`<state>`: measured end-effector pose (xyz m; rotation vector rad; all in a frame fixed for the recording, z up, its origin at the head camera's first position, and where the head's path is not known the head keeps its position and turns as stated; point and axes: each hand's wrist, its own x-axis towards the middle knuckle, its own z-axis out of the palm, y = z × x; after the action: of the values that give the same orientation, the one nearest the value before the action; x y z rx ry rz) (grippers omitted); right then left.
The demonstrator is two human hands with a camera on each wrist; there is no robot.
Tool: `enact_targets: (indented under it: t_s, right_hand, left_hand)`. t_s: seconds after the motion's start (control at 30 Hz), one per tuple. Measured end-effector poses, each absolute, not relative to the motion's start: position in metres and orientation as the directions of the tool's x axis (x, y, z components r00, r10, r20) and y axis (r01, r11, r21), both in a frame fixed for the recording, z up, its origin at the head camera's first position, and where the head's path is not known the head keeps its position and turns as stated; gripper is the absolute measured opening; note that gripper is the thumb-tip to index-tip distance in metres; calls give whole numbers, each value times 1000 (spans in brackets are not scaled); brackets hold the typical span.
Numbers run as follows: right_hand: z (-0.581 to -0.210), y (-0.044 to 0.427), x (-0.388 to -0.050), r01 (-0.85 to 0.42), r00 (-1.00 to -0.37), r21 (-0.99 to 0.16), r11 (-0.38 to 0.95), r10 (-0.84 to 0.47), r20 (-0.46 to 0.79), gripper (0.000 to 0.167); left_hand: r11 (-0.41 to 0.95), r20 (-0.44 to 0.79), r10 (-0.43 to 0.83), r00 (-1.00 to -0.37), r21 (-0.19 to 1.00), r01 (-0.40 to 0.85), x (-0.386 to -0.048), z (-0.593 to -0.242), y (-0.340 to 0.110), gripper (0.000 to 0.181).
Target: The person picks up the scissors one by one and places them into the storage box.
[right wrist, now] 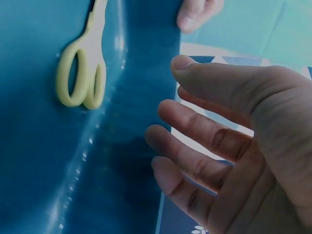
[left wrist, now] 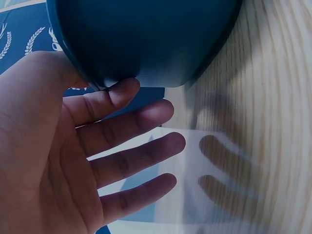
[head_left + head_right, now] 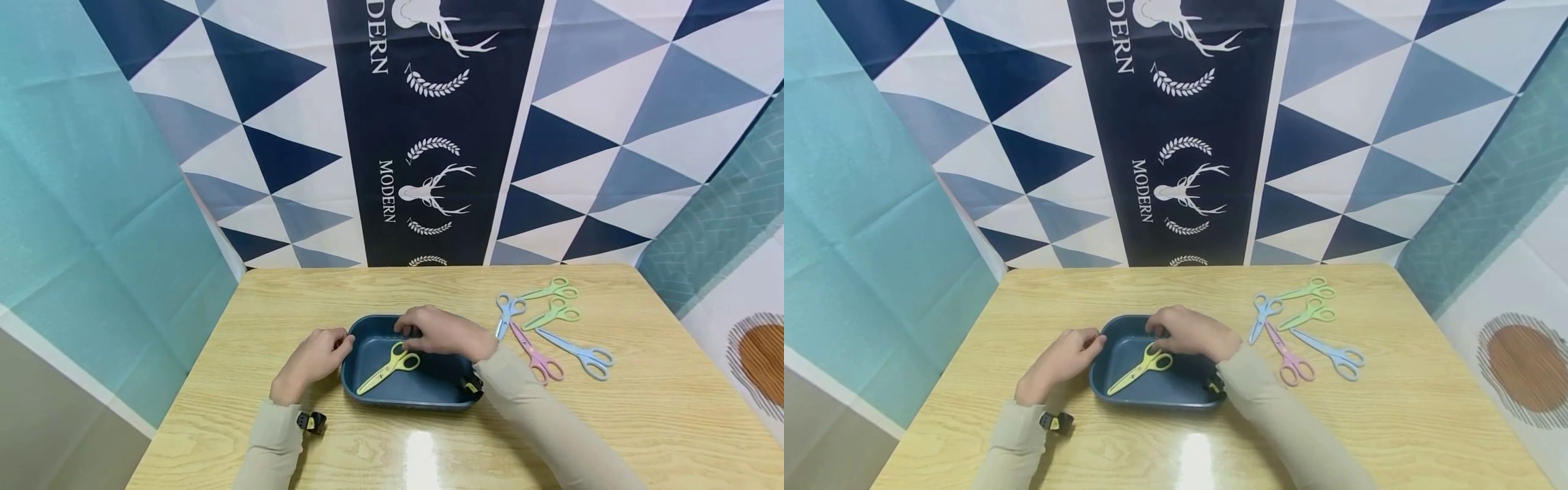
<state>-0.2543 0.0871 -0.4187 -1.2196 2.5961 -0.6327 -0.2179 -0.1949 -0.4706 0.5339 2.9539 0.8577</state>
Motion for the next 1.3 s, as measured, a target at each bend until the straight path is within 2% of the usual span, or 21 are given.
enact_targets:
  t_s: [0.47,0.7,1.03,1.3]
  right_hand:
    - [-398,100,-256,-668,-662,-456,587,-749,6,33]
    - [-391,108,-254,-661,-678,-449,601,-735,14,31]
    - [-390,136,-250,-654,-710,-423,627,-701,59,31]
    - [-389,161,-243,-614,-762,-420,668,-641,94,31]
  left_hand:
    - [785,85,294,-952,547,291,-215,-468,-193,52]
    - [791,85,288,-954,540,288,-217,-468,-193,52]
    - [819,116,285,-952,487,304,-217,-466,-195,39]
    - [823,118,282,-952,479,304,-217,-467,-192,49]
